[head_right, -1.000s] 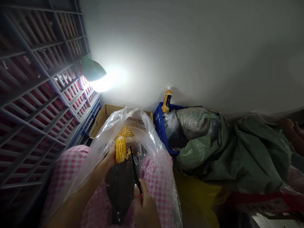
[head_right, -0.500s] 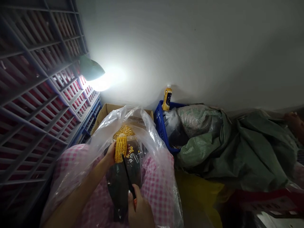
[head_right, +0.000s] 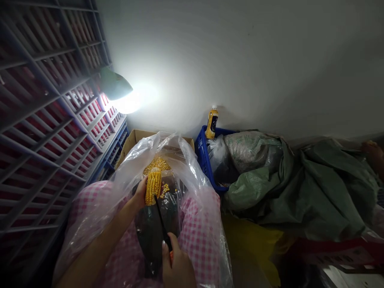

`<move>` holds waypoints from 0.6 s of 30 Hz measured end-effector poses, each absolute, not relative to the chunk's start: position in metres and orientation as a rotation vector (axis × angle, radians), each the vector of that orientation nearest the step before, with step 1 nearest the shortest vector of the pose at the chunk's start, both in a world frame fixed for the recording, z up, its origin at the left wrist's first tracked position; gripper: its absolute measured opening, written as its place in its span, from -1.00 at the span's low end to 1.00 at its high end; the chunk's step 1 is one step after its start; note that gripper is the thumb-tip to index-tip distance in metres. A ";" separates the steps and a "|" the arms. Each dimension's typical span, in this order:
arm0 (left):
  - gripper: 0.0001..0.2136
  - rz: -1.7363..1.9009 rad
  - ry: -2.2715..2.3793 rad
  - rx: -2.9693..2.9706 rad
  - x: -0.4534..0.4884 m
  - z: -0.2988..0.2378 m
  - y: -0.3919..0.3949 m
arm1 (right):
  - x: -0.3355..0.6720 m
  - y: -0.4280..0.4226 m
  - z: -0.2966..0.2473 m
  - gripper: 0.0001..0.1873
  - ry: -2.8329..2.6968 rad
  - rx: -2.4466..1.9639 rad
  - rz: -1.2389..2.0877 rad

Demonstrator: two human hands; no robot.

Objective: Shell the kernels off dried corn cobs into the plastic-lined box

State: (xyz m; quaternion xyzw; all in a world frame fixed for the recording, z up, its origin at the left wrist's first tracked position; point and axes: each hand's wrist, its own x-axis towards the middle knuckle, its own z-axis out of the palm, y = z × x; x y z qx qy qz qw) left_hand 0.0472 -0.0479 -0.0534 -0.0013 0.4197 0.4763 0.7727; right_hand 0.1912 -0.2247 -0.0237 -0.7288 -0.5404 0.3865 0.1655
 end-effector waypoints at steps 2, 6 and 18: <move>-0.53 1.071 0.876 0.035 0.047 -0.055 -0.048 | 0.192 -0.225 -0.022 -0.45 -1.542 -2.083 1.107; -0.44 1.029 0.861 0.060 0.044 -0.066 -0.046 | 0.193 -0.223 -0.014 -0.44 -1.552 -2.088 1.141; -0.49 1.023 0.916 0.114 0.046 -0.079 -0.045 | 0.187 -0.216 0.005 -0.50 -1.645 -2.202 1.226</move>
